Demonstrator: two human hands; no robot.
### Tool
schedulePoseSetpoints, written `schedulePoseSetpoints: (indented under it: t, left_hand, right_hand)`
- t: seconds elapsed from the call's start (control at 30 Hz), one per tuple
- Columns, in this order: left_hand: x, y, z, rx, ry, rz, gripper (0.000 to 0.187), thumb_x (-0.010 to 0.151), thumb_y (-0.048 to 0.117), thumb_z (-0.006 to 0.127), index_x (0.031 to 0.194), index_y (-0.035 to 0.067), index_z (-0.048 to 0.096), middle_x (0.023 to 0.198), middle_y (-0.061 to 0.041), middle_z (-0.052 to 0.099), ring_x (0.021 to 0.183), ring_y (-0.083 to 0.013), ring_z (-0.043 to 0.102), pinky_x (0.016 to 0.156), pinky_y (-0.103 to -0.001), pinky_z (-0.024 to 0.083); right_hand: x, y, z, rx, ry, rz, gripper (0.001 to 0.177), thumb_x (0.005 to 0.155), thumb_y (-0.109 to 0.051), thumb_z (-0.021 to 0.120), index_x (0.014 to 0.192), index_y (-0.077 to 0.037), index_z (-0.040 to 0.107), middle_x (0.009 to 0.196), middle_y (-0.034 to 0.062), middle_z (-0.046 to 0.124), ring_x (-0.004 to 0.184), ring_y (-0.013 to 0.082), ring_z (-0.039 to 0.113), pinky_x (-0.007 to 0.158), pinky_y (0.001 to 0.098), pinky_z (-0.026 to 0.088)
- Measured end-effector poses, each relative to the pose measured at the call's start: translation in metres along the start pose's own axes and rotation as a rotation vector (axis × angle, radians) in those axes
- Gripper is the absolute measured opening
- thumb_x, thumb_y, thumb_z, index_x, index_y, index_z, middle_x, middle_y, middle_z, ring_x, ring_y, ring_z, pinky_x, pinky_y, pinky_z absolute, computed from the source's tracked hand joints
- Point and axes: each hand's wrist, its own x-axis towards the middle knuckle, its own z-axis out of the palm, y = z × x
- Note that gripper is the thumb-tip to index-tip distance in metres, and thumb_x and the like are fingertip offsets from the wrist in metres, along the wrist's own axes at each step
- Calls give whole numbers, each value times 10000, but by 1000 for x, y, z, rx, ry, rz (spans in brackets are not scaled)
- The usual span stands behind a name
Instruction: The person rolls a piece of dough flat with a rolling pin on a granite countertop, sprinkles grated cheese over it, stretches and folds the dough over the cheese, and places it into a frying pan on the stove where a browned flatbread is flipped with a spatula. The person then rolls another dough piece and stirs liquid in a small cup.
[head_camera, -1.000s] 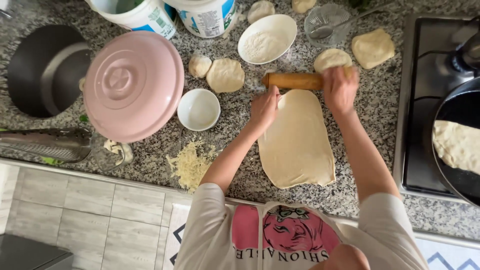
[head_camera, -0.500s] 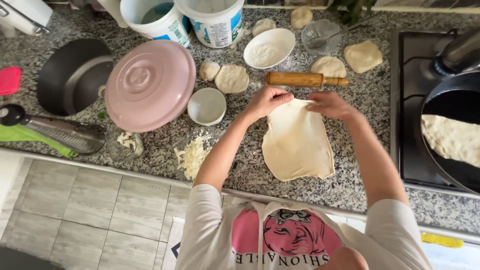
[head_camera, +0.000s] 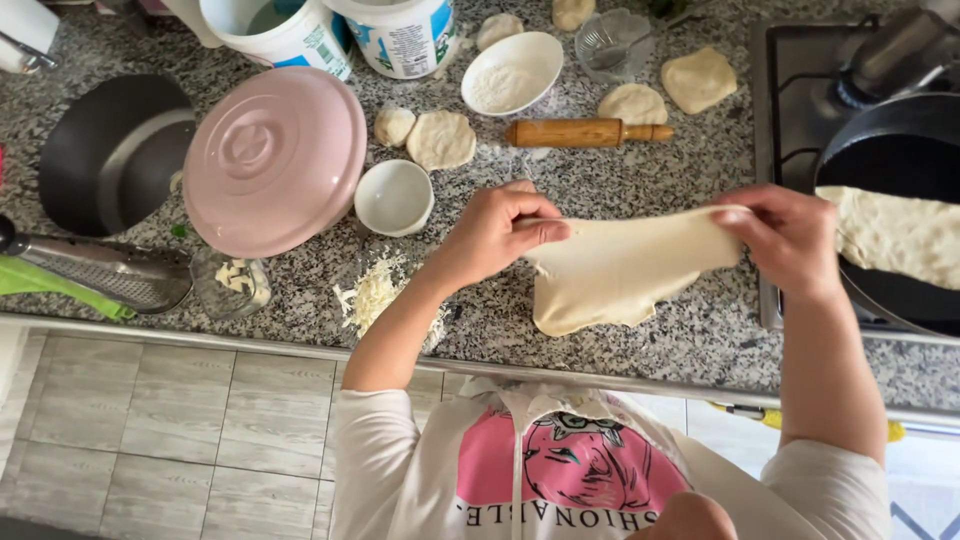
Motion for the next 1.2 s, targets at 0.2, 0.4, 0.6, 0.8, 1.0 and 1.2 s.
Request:
schedulePoseSetpoints:
  t: [0.2,0.4,0.6,0.8,1.0,1.2]
  left_hand:
    - [-27,37,23,-284,-84,51,174,981,278,731,964,115,790,822,32,675,648,-61,544,566,-243,467]
    - [-40,37,48,-555,-185,7,197,1001,301,724,1040,116,781,876,4,699,706,-71,589,617,-240,499]
    - [-30,-43,42,-699,-32,-384,185,956,257,736,1019,88,774,821,-66,760,594,-112,663,513,-280,590]
    - [-23,-155,28,113,373,-422,138,907,196,762,1006,100,748,867,-92,742,695,-195,706,599,-358,584]
    - [-88,-134,124,330,291,-34,178,912,92,732,1089,77,735,1073,-115,742,976,-293,707,835,-427,596]
    - [-107,-141,164,715,-57,132,703,992,418,596,1555,42,405,1639,-176,371,1534,-315,304,1261,-567,142]
  right_hand:
    - [-49,-54,-37,-19,154,78,205,923,-163,789,1024,15,782,728,78,703,409,60,500,441,207,339]
    - [-68,-69,-53,178,183,40,168,1044,-83,820,1124,43,743,914,106,725,721,90,654,704,167,507]
    - [39,-32,13,-362,-81,-65,185,1012,-214,797,1128,-70,787,972,104,757,788,159,722,682,295,603]
    - [116,75,139,-589,-237,-335,308,981,-277,764,1221,-88,720,1076,92,778,736,193,712,662,310,589]
    - [19,95,140,-598,-196,-167,227,1051,-150,629,1266,-106,685,1189,94,731,1004,291,726,859,411,610]
    - [-41,102,139,-919,-406,-272,655,1012,-438,449,1540,-58,362,1633,142,355,1513,304,305,1257,499,192]
